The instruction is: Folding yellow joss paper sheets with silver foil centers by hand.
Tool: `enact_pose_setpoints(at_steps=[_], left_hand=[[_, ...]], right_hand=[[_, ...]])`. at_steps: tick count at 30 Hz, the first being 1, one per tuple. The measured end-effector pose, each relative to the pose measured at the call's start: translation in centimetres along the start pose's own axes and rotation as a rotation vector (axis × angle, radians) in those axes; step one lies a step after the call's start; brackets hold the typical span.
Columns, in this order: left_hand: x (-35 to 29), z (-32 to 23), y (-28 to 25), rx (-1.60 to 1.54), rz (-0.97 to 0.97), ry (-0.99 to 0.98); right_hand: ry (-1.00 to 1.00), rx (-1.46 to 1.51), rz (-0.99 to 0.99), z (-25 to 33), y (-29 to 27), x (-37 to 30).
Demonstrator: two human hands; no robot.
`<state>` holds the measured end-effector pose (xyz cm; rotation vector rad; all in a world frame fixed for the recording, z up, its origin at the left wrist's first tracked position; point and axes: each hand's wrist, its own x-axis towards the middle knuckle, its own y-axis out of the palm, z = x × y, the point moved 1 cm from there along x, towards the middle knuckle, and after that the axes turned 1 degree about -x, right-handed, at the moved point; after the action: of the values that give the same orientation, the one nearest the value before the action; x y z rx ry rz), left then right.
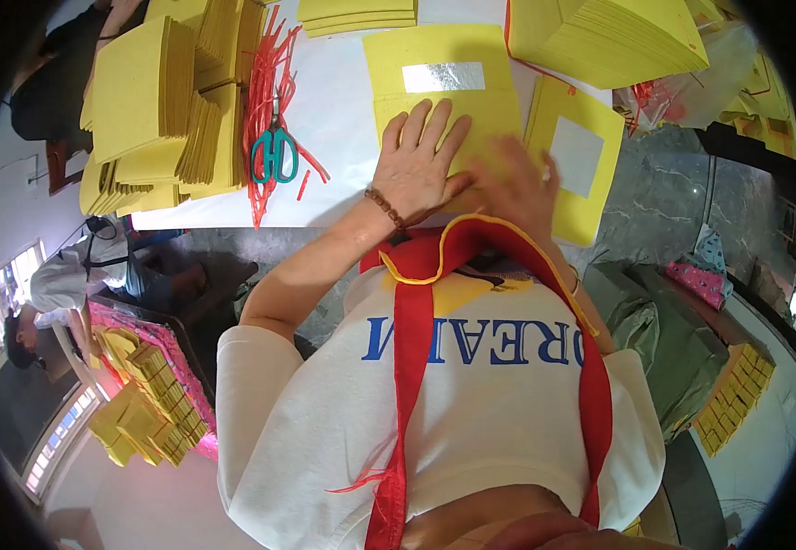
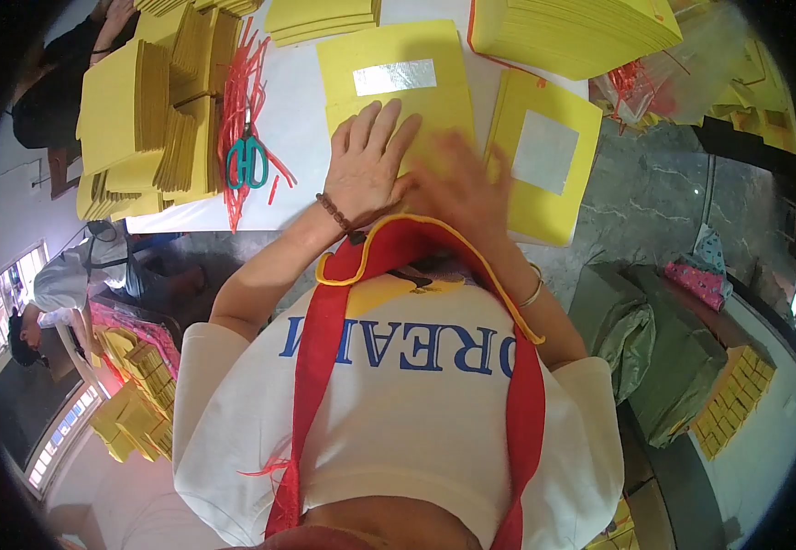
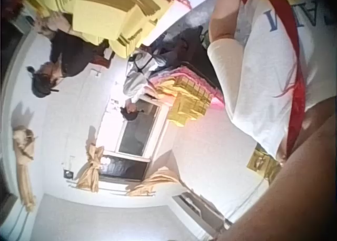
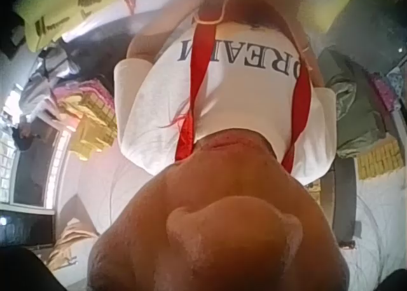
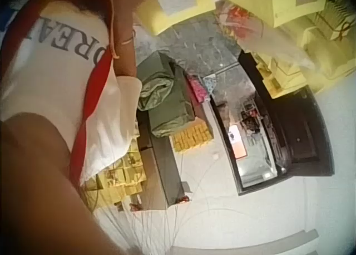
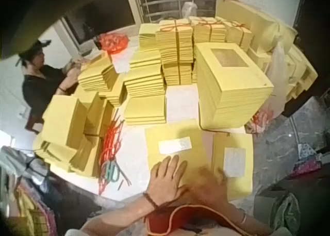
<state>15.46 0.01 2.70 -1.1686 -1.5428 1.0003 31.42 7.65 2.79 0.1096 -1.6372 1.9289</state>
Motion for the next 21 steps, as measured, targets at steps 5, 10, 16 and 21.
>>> enact_pose_setpoints(at_steps=[5,10,16,21], left_hand=[[0.0,-0.1,0.0,-0.023,-0.011,-0.006],[0.3,0.2,-0.6,-0.098,-0.069,0.020],[-0.5,0.8,-1.1,-0.111,0.051,0.124],[-0.7,0.5,-0.8,-0.048,0.011,0.139]], right_hand=[[-0.010,0.038,0.275,1.1,1.3,-1.6],[0.061,0.079,0.326,1.0,1.5,-1.5],[0.054,0.157,0.246,0.6,1.5,-1.2],[0.045,-0.069,0.273,-0.9,1.0,-2.9]])
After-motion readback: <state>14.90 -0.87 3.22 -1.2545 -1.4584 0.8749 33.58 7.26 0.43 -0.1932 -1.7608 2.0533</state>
